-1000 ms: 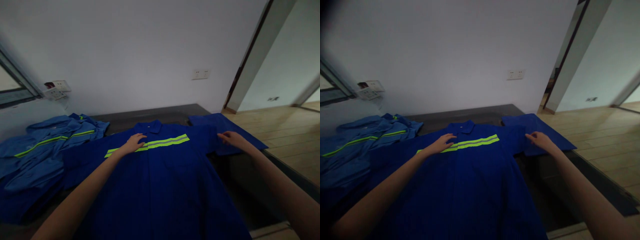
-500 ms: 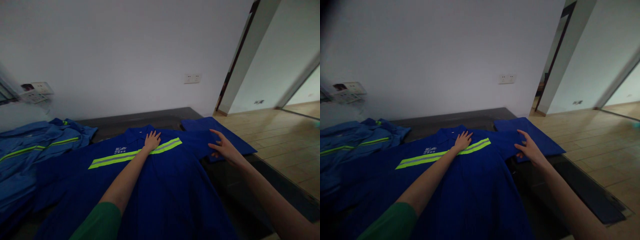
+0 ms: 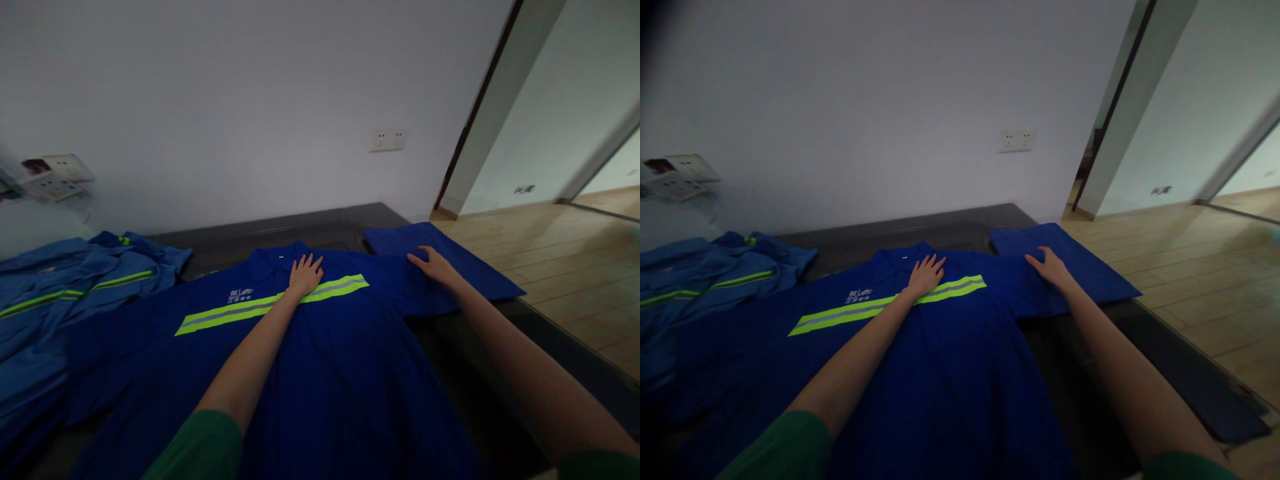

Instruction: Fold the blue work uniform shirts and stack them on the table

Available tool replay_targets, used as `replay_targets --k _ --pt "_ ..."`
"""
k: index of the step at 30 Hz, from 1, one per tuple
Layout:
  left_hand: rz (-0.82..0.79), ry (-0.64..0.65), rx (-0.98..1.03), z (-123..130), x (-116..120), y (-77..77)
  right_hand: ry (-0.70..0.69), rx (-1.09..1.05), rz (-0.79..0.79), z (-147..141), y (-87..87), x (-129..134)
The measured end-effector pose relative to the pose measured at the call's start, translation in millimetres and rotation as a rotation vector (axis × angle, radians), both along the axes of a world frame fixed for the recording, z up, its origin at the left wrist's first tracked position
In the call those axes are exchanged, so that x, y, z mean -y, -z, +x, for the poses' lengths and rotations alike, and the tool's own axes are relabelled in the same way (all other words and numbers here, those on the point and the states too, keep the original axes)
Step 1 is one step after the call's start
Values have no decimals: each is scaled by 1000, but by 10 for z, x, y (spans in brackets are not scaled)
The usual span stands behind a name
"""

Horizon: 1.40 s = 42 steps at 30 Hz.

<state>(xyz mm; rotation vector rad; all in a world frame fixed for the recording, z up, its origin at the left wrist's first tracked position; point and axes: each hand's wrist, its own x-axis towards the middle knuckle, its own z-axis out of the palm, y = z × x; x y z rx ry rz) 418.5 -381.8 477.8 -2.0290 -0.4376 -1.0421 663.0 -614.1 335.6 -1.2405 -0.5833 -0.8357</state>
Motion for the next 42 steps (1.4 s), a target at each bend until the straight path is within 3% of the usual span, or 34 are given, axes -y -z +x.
replay_targets --k 4,10,15,20,24,30,33,35,38,42 --pt "13 16 5 -1 -17 3 -107 158 170 -36 -160 -41" --pt "21 41 23 -4 -20 14 -149 196 192 117 -106 45" --pt "29 55 35 -11 6 36 -59 -108 166 288 -8 -61" --pt "30 54 45 -16 34 55 -45 -233 -65 317 -99 -98" --pt "20 41 38 -22 32 46 61 -133 -72 319 -193 -79" --pt "15 43 53 10 -26 21 189 171 173 319 -167 -25" --pt "-16 33 89 26 -33 11 264 125 94 313 -84 -103" --pt "-38 21 83 26 -21 5 298 29 8 280 -38 -155" --pt "-47 14 49 15 10 0 422 9 1 107 -61 -142" --pt "-55 1 44 11 35 2 482 201 -98 -388 -327 -104"
